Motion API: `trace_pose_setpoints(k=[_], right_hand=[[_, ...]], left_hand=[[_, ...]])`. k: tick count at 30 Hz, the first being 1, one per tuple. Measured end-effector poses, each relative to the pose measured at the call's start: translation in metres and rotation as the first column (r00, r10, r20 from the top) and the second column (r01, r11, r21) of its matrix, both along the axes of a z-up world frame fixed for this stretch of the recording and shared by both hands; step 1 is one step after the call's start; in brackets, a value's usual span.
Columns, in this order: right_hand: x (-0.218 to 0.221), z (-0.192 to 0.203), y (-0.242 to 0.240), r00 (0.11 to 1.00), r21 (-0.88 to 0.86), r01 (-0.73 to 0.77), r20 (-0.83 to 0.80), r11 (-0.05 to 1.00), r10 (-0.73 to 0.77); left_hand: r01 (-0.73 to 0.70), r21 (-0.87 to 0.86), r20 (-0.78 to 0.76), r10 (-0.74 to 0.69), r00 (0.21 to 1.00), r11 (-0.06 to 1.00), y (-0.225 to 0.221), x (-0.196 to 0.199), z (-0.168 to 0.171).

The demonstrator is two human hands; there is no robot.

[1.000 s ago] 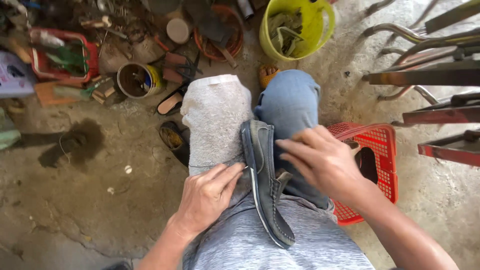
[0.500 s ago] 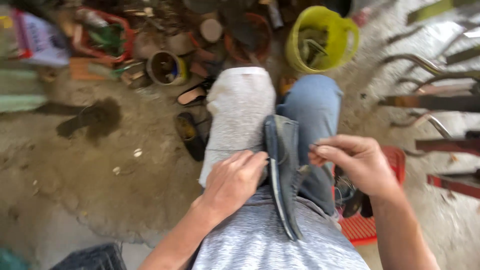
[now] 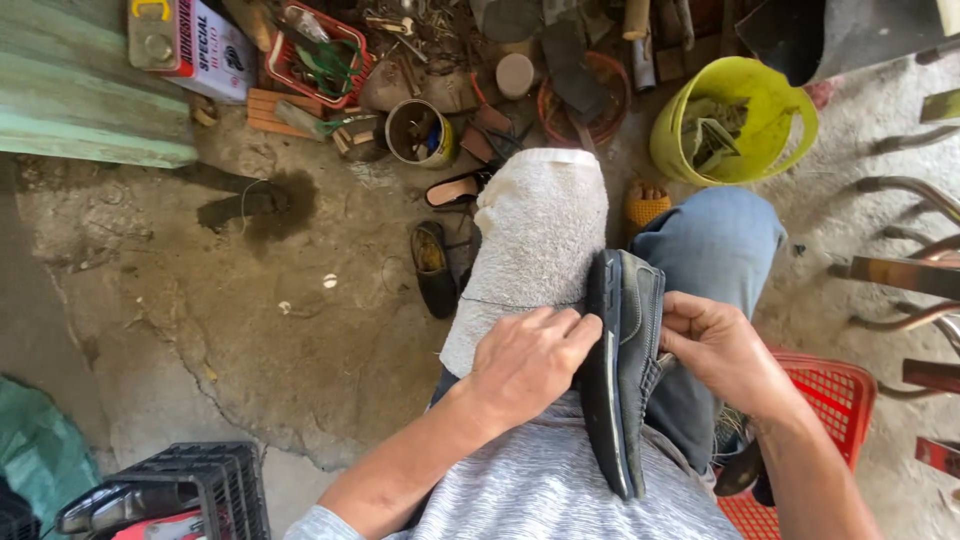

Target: Stitching the sole of a shoe by hand using a needle and thread

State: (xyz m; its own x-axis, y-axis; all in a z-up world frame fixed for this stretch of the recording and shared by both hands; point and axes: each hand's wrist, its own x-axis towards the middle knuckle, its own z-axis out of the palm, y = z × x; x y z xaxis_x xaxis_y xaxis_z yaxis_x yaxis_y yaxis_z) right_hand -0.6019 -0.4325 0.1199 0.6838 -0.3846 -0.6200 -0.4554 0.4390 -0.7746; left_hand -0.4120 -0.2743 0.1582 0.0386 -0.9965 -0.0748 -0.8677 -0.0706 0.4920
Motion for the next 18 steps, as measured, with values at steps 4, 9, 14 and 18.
trace_pose_setpoints(k=[4,9,14,18], right_hand=[[0.004,0.003,-0.005,0.999,0.181,-0.016,0.053,0.983,0.006],[-0.001,0.006,-0.005,0.998,0.121,-0.063,-0.014,0.991,0.065],[-0.006,0.007,-0.004,0.986,0.032,-0.105,-0.125,0.994,0.108],[-0.008,0.008,-0.004,0.940,-0.115,-0.236,-0.279,0.965,0.197]], left_hand=[[-0.002,-0.044,0.021,0.002,1.000,0.999,-0.006,0.002,0.004],[-0.100,-0.104,0.058,0.106,0.993,0.990,-0.005,-0.008,0.004],[-0.091,0.002,-0.090,0.091,0.992,0.996,-0.005,0.005,0.002],[0.066,0.144,-0.343,-0.012,0.939,0.987,-0.007,0.027,0.000]])
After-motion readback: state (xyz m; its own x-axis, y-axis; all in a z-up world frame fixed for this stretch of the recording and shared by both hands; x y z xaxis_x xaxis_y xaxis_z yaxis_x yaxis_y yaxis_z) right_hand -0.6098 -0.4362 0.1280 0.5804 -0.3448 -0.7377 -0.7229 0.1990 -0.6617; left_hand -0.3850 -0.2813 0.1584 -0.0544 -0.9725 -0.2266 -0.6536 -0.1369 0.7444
